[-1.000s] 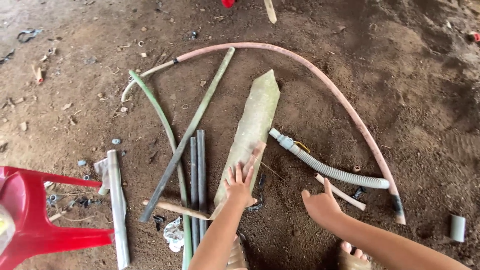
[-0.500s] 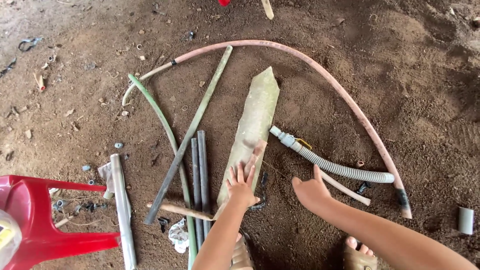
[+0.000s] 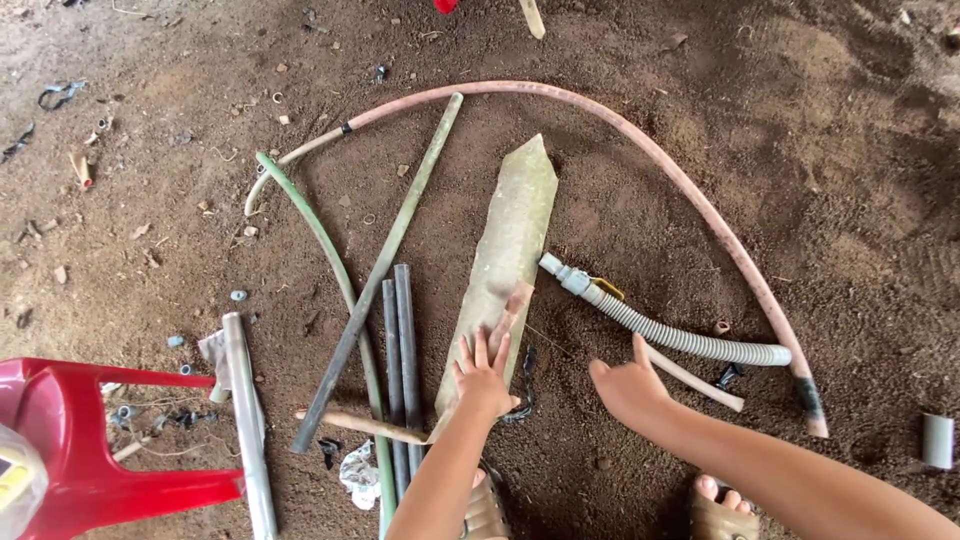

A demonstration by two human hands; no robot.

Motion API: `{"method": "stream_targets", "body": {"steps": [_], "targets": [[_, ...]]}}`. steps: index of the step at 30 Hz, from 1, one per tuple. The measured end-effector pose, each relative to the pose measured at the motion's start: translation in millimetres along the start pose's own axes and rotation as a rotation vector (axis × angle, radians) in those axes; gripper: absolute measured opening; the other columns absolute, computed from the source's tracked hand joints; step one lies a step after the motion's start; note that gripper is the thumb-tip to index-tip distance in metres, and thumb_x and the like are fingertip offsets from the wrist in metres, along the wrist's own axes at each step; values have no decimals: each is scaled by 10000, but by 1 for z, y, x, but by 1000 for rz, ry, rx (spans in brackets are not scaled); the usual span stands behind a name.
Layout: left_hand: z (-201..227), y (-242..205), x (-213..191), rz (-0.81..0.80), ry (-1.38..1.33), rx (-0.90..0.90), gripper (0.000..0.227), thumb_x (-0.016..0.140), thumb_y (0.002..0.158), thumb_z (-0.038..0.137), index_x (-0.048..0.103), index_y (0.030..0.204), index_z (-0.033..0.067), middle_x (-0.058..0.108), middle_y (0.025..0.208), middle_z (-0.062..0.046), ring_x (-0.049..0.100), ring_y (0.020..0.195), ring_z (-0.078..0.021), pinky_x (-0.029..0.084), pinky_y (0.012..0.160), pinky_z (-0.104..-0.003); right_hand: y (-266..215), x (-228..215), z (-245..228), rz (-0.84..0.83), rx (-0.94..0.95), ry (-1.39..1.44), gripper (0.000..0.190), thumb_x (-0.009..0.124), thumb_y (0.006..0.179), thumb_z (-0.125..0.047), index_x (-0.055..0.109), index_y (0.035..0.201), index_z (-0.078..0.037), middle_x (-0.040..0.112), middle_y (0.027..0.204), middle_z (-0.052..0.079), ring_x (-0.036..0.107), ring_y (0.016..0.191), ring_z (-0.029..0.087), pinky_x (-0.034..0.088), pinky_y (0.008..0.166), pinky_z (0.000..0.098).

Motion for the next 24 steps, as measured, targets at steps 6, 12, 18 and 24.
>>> {"method": "stream_targets", "body": {"steps": [6,12,18,24], "targets": [[1,-6,-4,-14,18,12,1222,707,968,589,-210,1720,296,-272,1764,-227,-202,1607,-526,107,1302,-637,18,-11,-12,74,-34,-6,516,573,892,175,523,1388,43,751,896,116,771,950,335,-10,1308,727],[2,-2,-2,-10,7,12,1212,707,973,586,-202,1723,301,-268,1772,-215,-191,1614,-519,102,1305,-637,-16,14,8,8,15,6,506,571,910,156,528,1399,34,754,886,90,775,955,316,-5,1309,729],[1,-2,-1,-3,7,9,1227,710,972,589,-218,1720,295,-264,1771,-222,-201,1607,-531,103,1298,-645,-26,17,25,10,34,-60,464,541,930,131,515,1375,4,750,916,109,762,997,339,-1,1314,721],[1,-1,1,-9,10,15,1223,709,967,587,-214,1718,306,-270,1770,-214,-206,1606,-531,99,1298,-644,5,-3,-1,41,-7,-56,544,558,930,121,499,1460,15,772,948,126,767,991,349,14,1310,710]]}}
Point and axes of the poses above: each hand's wrist, its own y-axis towards the middle knuckle, its own x-axis out of the palm, z = x × y, the point moved 7 cm from there along y, towards the middle knuckle
